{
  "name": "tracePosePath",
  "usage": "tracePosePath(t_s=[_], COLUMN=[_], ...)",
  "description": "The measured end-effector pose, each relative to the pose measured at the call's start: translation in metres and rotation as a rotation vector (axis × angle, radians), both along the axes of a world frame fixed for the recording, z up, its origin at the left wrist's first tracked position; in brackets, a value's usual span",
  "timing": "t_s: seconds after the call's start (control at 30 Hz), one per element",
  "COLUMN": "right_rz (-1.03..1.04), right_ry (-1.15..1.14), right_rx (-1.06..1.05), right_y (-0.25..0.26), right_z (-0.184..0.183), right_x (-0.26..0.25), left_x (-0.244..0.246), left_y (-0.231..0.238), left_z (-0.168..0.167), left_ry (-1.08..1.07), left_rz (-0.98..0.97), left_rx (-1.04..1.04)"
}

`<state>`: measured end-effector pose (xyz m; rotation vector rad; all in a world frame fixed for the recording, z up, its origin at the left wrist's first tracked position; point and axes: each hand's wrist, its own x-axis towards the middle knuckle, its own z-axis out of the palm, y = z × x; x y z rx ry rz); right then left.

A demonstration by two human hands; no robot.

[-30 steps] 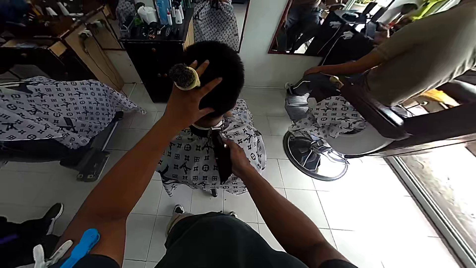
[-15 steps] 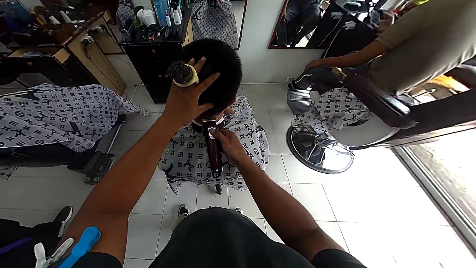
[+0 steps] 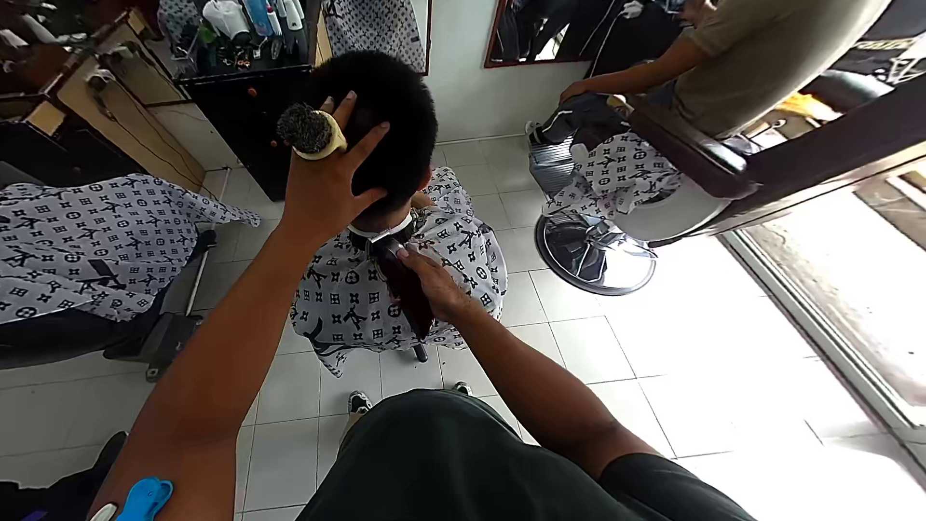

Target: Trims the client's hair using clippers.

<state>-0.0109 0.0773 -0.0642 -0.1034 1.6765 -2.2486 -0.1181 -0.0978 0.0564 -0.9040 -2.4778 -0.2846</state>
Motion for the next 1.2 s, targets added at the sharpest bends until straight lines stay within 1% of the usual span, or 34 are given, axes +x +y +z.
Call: tracePosePath(t_s=[0.07, 0.17, 0.33, 0.47, 0.6, 0.73, 0.87, 0.93, 1.0, 1.07, 1.2], right_rz=[0.029, -0.064, -0.156, -0.139, -0.165, -0.124, -0.134, -0.106, -0.091, -0.1, -0.132], right_ry=[-0.058, -0.067, -0.036, -0.052, 0.035, 0.028, 0.165, 0.113, 0.023, -0.017, 0.061], right_rx=[0.007, 0.105, 0.069, 0.119, 0.19, 0.162, 0.316, 0.294, 0.204, 0.15, 0.207], right_y=[-0.001, -0.011, -0.014, -0.009, -0.011, -0.007, -0.008, -0.006, -0.005, -0.002, 0.003], right_z=[-0.001, 0.007, 0.018, 0.02, 0.021, 0.016, 0.02, 0.019, 0.017, 0.017, 0.017], right_x=[0.003, 0.0, -0.009, -0.013, -0.013, -0.016, -0.011, -0.012, -0.014, -0.015, -0.014], left_x=[0.001, 0.0, 0.0, 0.0, -0.001, 0.001, 0.0, -0.001, -0.002, -0.002, -0.003], left_y=[-0.001, 0.0, 0.0, -0.001, 0.0, 0.0, 0.0, 0.0, -0.001, -0.001, -0.002], left_z=[0.001, 0.0, 0.001, 0.001, 0.001, 0.004, 0.004, 0.004, 0.003, 0.003, 0.001], left_ry=[-0.007, 0.006, -0.006, -0.007, -0.006, -0.034, -0.033, -0.035, -0.029, -0.034, -0.015], left_rz=[0.005, 0.005, 0.013, 0.012, 0.01, 0.039, 0.029, 0.027, 0.029, 0.035, 0.034], left_rx=[0.001, 0.011, 0.001, -0.005, 0.003, -0.019, -0.014, -0.017, -0.018, -0.027, -0.025])
